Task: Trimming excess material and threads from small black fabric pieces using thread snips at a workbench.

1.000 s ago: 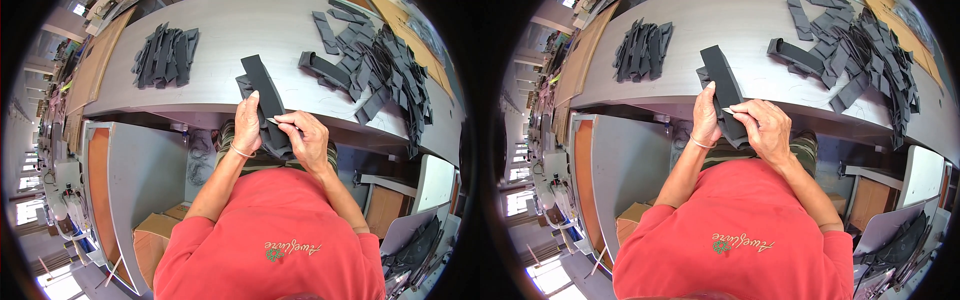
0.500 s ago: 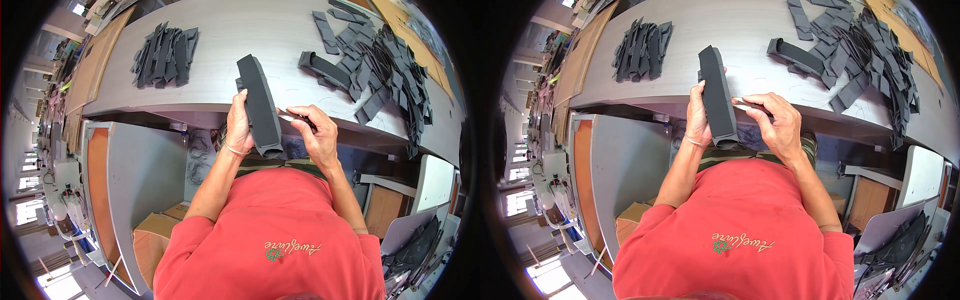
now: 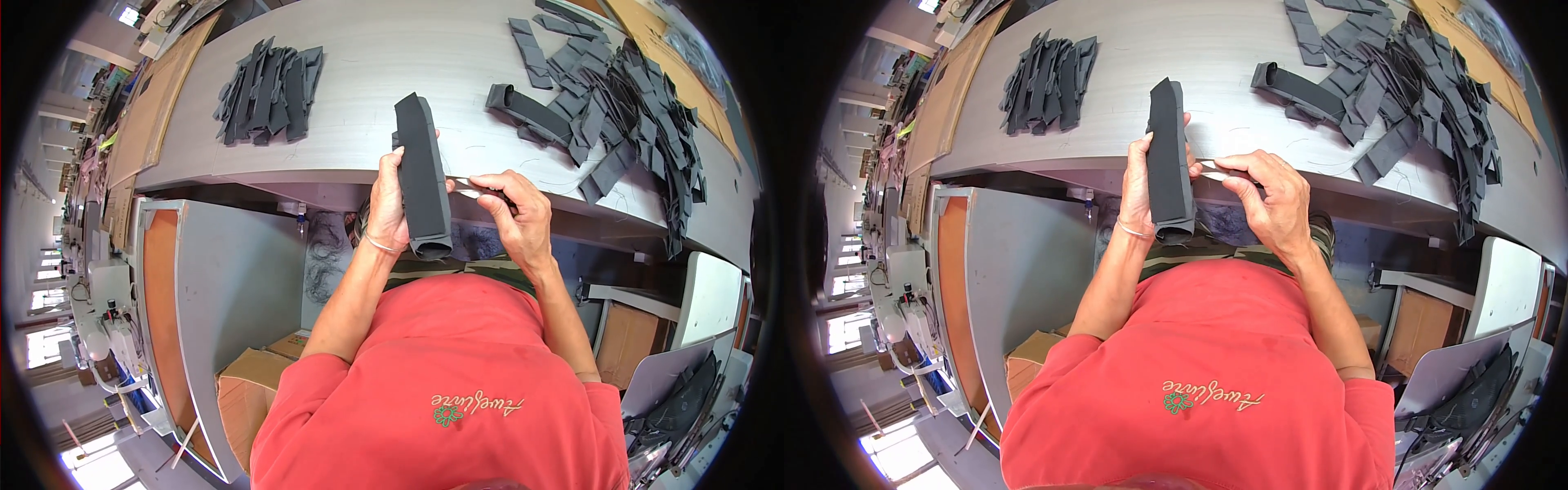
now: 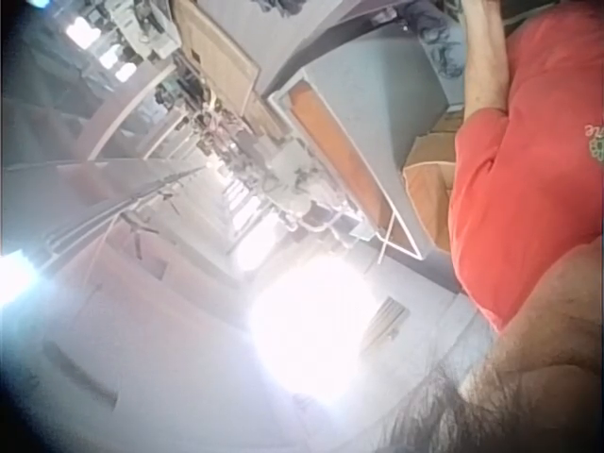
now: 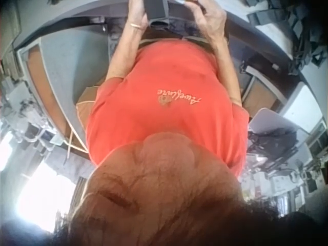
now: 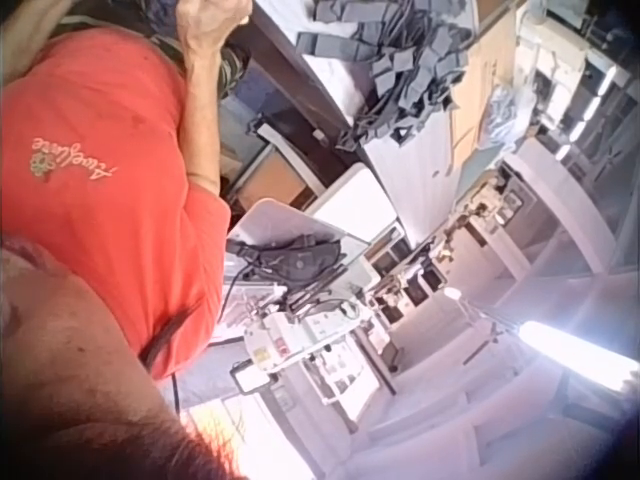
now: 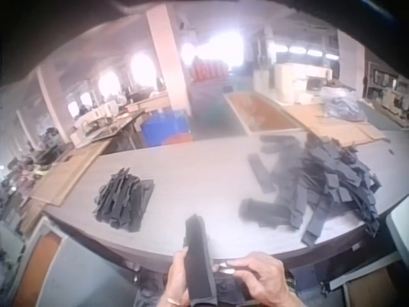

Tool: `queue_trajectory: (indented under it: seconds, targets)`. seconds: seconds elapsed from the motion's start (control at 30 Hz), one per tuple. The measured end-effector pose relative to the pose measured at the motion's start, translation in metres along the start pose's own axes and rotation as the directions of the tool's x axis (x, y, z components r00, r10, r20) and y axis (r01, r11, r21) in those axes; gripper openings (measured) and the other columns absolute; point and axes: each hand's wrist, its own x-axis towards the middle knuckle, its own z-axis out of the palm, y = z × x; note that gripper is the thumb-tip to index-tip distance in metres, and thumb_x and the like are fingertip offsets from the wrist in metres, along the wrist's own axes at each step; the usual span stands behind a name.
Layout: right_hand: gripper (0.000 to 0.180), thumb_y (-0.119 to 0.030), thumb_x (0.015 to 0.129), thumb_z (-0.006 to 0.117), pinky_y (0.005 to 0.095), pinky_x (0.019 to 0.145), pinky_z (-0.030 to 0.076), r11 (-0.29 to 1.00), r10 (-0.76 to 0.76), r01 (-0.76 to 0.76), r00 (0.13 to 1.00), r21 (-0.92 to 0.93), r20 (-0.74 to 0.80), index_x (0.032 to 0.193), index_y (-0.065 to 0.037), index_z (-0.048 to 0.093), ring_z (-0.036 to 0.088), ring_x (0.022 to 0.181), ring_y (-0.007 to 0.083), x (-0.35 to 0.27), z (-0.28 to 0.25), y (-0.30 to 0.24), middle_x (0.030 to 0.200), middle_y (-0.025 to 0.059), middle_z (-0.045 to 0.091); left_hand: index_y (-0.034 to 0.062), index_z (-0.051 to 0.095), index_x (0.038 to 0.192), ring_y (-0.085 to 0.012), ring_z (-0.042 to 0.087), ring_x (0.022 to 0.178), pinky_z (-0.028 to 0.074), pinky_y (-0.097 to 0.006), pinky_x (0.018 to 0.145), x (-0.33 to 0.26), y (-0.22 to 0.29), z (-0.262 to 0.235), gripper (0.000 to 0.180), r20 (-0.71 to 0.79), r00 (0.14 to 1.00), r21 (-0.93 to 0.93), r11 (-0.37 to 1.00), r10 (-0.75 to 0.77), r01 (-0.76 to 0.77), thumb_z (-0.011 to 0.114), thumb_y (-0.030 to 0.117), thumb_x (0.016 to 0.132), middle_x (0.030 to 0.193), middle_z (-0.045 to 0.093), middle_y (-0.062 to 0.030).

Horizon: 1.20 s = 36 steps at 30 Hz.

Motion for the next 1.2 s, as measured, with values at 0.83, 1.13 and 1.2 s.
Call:
queue_trajectory:
  seconds: [0.83, 1.13, 1.2]
  targets:
    - [0.038, -0.01, 0.073, 0.076, 0.0257, 0.075, 0.048, 0.95, 0.106, -0.173, 0.962, 0.26, 0.253, 0.108, -0.007, 0.063, 0.059, 0.082, 0.0141, 0.006, -0.003, -0.024, 0.098, 0.0043, 0.063, 0.0026, 0.059, 0.106, -0.0122, 0.061, 0.082, 0.052, -0.027, 0.074, 0.004, 0.007, 0.006, 0.037, -0.175, 0.984, 0.115, 0.993, 0.033, -0.013, 0.05, 0.037, 0.097, 0.094, 0.063, -0.0035]
    - [0.027, 0.002, 0.065, 0.071, 0.0305, 0.057, 0.041, 0.997, -0.08, 0.082, 0.958, 0.002, 0.274, 0.09, -0.007, 0.067, 0.051, 0.063, 0.0198, -0.006, 0.011, -0.023, 0.071, 0.0066, 0.048, 0.005, 0.058, 0.094, -0.006, 0.055, 0.068, 0.047, -0.024, 0.058, 0.017, -0.025, 0.002, 0.038, -0.147, 0.983, 0.088, 0.991, 0.114, -0.102, 0.052, 0.042, 0.095, 0.079, 0.058, 0.0022]
    - [0.024, 0.003, 0.068, 0.069, 0.0287, 0.057, 0.039, 0.995, -0.087, 0.073, 0.957, 0.063, 0.275, 0.09, -0.005, 0.066, 0.049, 0.063, 0.0182, -0.003, 0.014, -0.016, 0.071, 0.0059, 0.047, 0.003, 0.059, 0.099, -0.0066, 0.057, 0.078, 0.048, -0.025, 0.067, 0.009, -0.017, 0.0, 0.041, -0.095, 0.99, 0.07, 0.993, 0.101, -0.095, 0.052, 0.043, 0.095, 0.089, 0.061, -0.0001]
